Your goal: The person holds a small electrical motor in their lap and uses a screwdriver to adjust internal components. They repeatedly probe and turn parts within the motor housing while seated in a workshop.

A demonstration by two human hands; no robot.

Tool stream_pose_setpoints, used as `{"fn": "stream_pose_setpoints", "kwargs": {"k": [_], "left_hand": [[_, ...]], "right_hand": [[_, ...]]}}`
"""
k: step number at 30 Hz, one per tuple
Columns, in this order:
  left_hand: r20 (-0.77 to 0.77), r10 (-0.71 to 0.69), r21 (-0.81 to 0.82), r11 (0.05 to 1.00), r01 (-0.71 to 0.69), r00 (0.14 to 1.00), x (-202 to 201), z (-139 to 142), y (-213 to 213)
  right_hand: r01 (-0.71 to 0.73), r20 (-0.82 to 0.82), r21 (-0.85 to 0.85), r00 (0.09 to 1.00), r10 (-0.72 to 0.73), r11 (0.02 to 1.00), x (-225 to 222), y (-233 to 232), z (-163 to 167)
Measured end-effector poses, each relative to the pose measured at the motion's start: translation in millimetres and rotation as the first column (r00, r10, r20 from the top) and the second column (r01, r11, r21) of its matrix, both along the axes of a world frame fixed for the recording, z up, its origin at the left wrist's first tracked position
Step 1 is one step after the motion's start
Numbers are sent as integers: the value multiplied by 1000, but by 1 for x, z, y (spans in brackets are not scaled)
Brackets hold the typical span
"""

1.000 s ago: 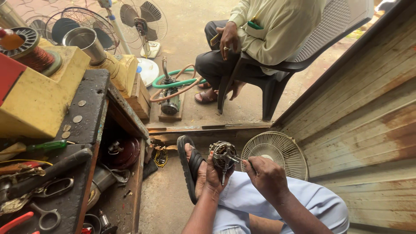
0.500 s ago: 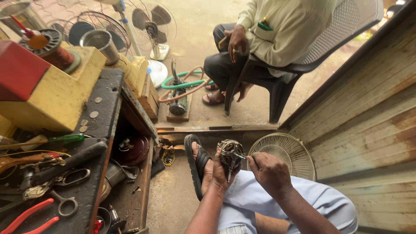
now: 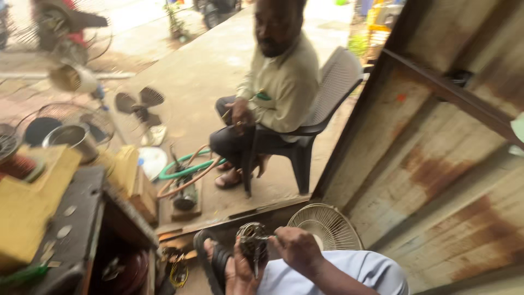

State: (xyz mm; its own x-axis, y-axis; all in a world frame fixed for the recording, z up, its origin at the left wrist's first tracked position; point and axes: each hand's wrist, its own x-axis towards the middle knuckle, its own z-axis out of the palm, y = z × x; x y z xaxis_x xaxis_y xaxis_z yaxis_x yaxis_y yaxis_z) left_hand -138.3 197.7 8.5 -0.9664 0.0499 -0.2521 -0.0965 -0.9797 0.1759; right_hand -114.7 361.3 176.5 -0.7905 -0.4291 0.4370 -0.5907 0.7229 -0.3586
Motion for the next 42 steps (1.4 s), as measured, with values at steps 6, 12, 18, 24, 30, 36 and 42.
{"fn": "stream_pose_setpoints", "kwargs": {"k": [6, 12, 18, 24, 30, 36, 42], "left_hand": [[-61, -32, 41, 999, 35, 998, 6, 2, -17], [-58, -84, -63, 995, 81, 995, 10, 10, -18], [-94, -108, -104, 990, 98, 990, 10, 9, -24], [-71, -120, -121, 987, 110, 990, 13, 1, -22], [-88, -57, -136, 990, 45, 994, 9, -20, -18], [-23, -142, -140, 981, 138, 990, 13, -25, -19], [40, -109, -126, 986, 114, 993, 14, -23, -18]], "right_hand": [[-53, -210, -86, 977, 34, 995, -2, -17, -10], [19, -9, -8, 1000, -19, 1000, 1, -12, 2], [22, -41, 62, 999, -19, 998, 0, -21, -2], [-6, 26, 42, 1000, 5, 999, 1, -20, 10], [-106, -16, 76, 994, 107, 991, -7, -16, 6], [-205, 81, 110, 977, 197, 972, -5, -14, 23], [-174, -9, 61, 985, 174, 983, 2, -13, 22]]}}
